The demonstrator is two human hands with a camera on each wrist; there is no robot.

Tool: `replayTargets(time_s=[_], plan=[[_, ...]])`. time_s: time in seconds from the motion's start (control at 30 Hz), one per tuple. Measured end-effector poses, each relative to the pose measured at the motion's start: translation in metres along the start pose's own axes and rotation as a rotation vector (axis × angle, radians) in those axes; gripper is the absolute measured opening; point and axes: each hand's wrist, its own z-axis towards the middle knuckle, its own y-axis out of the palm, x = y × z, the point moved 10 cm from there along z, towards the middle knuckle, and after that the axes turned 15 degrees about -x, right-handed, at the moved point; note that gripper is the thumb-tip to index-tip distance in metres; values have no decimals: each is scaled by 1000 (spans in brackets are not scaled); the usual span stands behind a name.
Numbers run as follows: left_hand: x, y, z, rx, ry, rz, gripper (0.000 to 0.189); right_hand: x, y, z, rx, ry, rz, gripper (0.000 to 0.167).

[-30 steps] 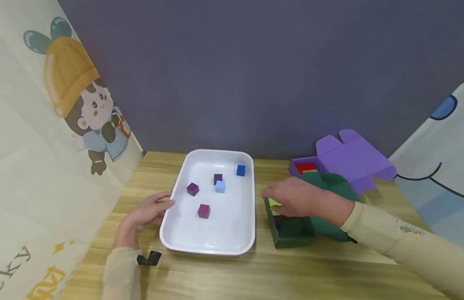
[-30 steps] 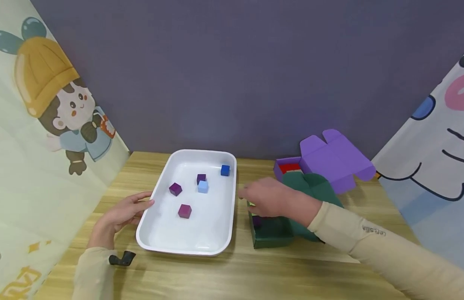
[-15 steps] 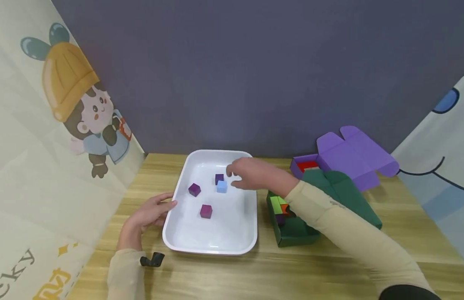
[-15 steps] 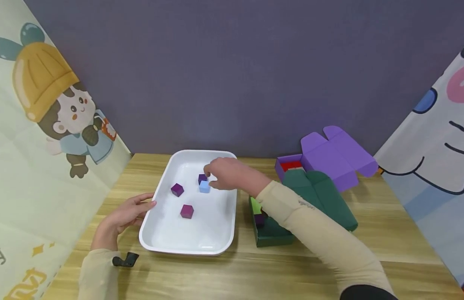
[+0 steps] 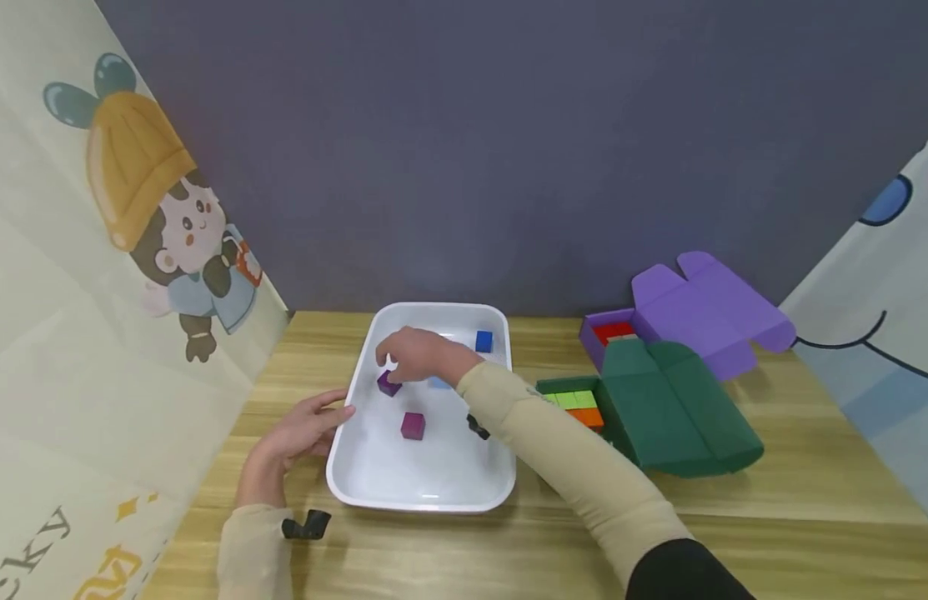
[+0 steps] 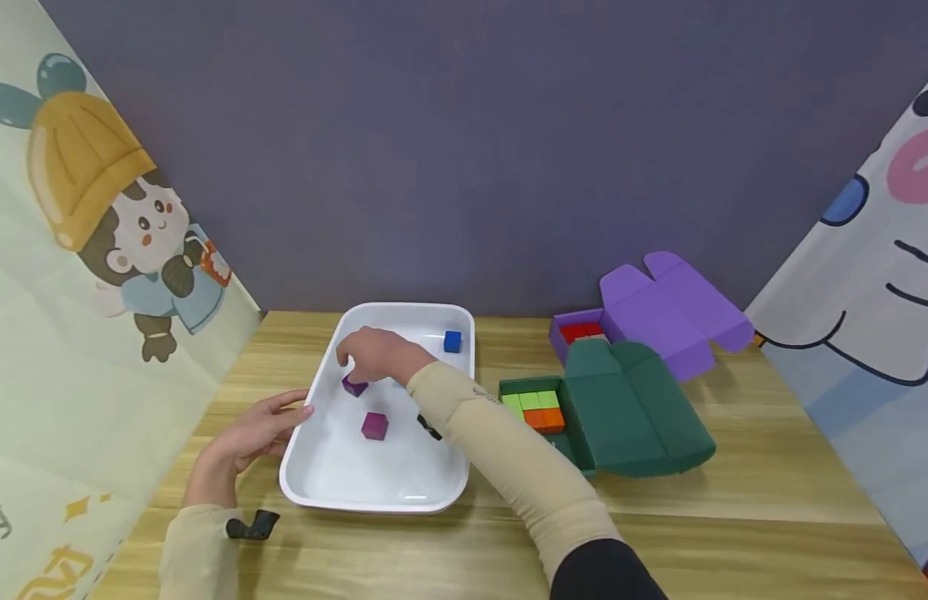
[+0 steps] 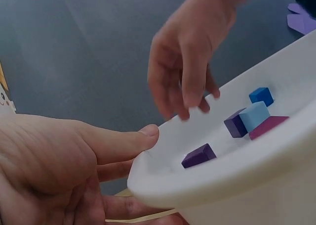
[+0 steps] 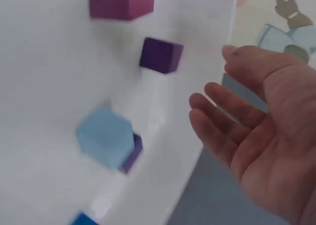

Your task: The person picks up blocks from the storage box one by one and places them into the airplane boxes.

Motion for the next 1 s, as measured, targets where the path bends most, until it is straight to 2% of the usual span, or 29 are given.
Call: replayTargets(time_s=[0.2, 0.33, 0.5, 0.77, 0.9, 1.0], plan=[[-1, -2, 1, 1, 8, 0, 65, 12, 20, 32, -5, 41, 98, 32], [-5, 4, 1, -22, 4, -1, 64, 23, 40, 41, -21, 44, 175, 33], [2, 2, 0, 1, 34, 18, 62, 31, 38, 43, 33, 24, 230, 33], [4, 1, -1, 8, 21, 30, 63, 25, 28, 33, 39, 20, 218, 34], [3, -1, -1, 10, 15, 29, 64, 15, 17, 17, 43, 14, 201, 32], [2, 0, 1, 11, 12, 28, 63, 8, 7, -2, 36, -5, 151, 29]])
